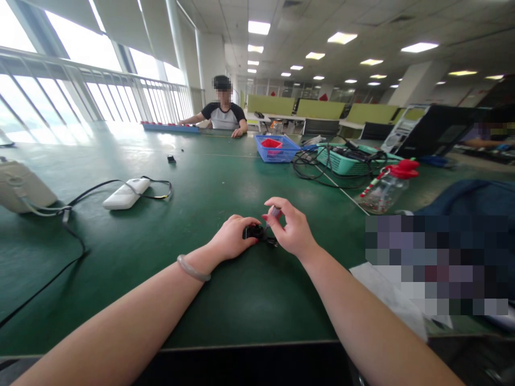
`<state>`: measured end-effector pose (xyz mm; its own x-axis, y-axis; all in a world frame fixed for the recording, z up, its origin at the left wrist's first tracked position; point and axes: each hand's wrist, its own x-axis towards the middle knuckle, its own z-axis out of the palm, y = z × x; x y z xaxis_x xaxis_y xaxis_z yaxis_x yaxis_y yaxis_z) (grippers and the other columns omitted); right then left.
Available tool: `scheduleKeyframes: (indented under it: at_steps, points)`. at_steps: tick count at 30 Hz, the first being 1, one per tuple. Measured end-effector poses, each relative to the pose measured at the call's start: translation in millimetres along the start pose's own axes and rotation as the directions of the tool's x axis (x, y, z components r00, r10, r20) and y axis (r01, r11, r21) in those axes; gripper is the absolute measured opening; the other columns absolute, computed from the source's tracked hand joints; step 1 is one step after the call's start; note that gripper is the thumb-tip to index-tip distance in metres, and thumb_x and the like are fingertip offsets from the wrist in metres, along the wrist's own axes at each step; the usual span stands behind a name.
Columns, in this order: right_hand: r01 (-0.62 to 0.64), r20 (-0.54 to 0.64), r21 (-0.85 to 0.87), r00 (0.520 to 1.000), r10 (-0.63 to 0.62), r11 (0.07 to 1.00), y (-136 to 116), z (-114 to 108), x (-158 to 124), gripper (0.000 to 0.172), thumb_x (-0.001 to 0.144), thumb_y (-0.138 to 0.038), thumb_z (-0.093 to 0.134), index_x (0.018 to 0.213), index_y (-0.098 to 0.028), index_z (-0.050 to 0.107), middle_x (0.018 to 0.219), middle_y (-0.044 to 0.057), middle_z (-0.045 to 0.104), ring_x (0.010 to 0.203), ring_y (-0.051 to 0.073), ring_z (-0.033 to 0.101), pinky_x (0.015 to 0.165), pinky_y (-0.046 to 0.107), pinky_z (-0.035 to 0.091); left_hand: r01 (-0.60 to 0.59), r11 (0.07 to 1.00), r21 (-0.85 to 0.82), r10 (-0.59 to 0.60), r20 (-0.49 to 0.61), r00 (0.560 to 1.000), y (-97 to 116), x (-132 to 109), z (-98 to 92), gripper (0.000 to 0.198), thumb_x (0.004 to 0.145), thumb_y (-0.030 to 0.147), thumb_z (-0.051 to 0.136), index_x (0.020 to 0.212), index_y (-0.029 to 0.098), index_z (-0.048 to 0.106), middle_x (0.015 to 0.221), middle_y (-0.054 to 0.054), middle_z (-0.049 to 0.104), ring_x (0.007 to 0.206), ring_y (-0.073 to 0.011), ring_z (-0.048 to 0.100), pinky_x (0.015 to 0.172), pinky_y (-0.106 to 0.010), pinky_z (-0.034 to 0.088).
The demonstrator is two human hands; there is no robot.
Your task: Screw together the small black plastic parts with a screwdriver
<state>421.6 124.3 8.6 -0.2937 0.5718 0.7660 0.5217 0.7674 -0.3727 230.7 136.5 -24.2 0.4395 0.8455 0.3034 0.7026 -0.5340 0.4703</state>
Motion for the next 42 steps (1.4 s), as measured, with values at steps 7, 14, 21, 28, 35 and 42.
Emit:
scheduleKeyframes:
  at_steps: [7, 14, 21, 28, 35, 42]
  points:
    - [0.003, 0.021, -0.055, 1.000, -0.002, 0.998, -3.0, -5.0, -1.0, 0.026, 0.089, -0.023, 0.058, 0.115, -0.026, 0.057, 0.083, 0.001, 0.066, 0.074, 0.016, 0.062, 0.077, 0.032, 0.050, 0.018, 1.000, 0.005, -0.018, 0.015, 1.000, 1.1, -0.4, -0.8, 0.041, 0.076, 0.032, 0.069, 0.117, 0.027, 0.065, 0.109, -0.005, 0.070, 0.109, -0.0273, 0.058, 0.099, -0.042, 0.047]
    - [-0.016, 0.131, -0.030, 0.991, 0.020, 0.999, -8.9, -10.4, 4.9, 0.033, 0.089, -0.019, 0.055, 0.120, -0.031, 0.056, 0.090, -0.001, 0.069, 0.084, 0.018, 0.064, 0.085, 0.036, 0.049, 0.012, 1.000, -0.007, -0.012, 0.024, 1.000, 1.2, 0.1, -1.1, 0.041, 0.076, 0.032, 0.069, 0.117, 0.027, 0.065, 0.108, -0.005, 0.070, 0.109, -0.0272, 0.059, 0.099, -0.042, 0.047]
    - [-0.222, 0.033, 0.180, 0.975, 0.220, 0.958, -1.1, -11.1, 4.9, 0.031, 0.089, -0.023, 0.057, 0.120, -0.028, 0.059, 0.091, 0.000, 0.070, 0.082, 0.016, 0.069, 0.083, 0.035, 0.055, 0.052, 0.999, -0.016, -0.052, 0.008, 0.999, 2.6, -0.3, -2.2, 0.050, 0.074, 0.032, 0.071, 0.123, 0.026, 0.062, 0.111, -0.006, 0.070, 0.112, -0.0279, 0.056, 0.102, -0.043, 0.045]
    - [-0.271, -0.106, 0.317, 0.942, 0.318, 0.909, 14.4, -8.7, 1.9, 0.031, 0.092, -0.028, 0.054, 0.124, -0.027, 0.053, 0.098, 0.003, 0.069, 0.084, 0.017, 0.071, 0.084, 0.038, 0.057, 0.072, 0.997, -0.026, -0.071, 0.024, 0.997, 4.0, 0.7, -3.1, 0.052, 0.074, 0.031, 0.071, 0.125, 0.026, 0.062, 0.112, -0.006, 0.070, 0.113, -0.0278, 0.055, 0.103, -0.042, 0.045]
    - [-0.293, 0.014, 0.305, 0.953, 0.303, 0.906, 15.2, -3.3, 1.8, 0.029, 0.092, -0.022, 0.049, 0.121, -0.027, 0.054, 0.101, 0.003, 0.068, 0.083, 0.016, 0.071, 0.080, 0.035, 0.057, 0.064, 0.998, 0.011, -0.064, 0.066, 0.996, -0.4, 1.0, -3.7, 0.050, 0.076, 0.037, 0.068, 0.126, 0.030, 0.064, 0.114, -0.005, 0.070, 0.115, -0.0281, 0.054, 0.104, -0.042, 0.044]
    - [-0.186, -0.123, 0.298, 0.965, 0.231, 0.936, 2.3, -8.8, 0.6, 0.035, 0.093, -0.025, 0.050, 0.128, -0.028, 0.048, 0.102, 0.004, 0.067, 0.083, 0.017, 0.069, 0.083, 0.039, 0.057, 0.075, 0.997, 0.005, -0.075, 0.060, 0.995, -2.2, -0.1, -4.0, 0.052, 0.076, 0.035, 0.070, 0.126, 0.029, 0.063, 0.115, -0.005, 0.070, 0.116, -0.0274, 0.054, 0.104, -0.041, 0.044]
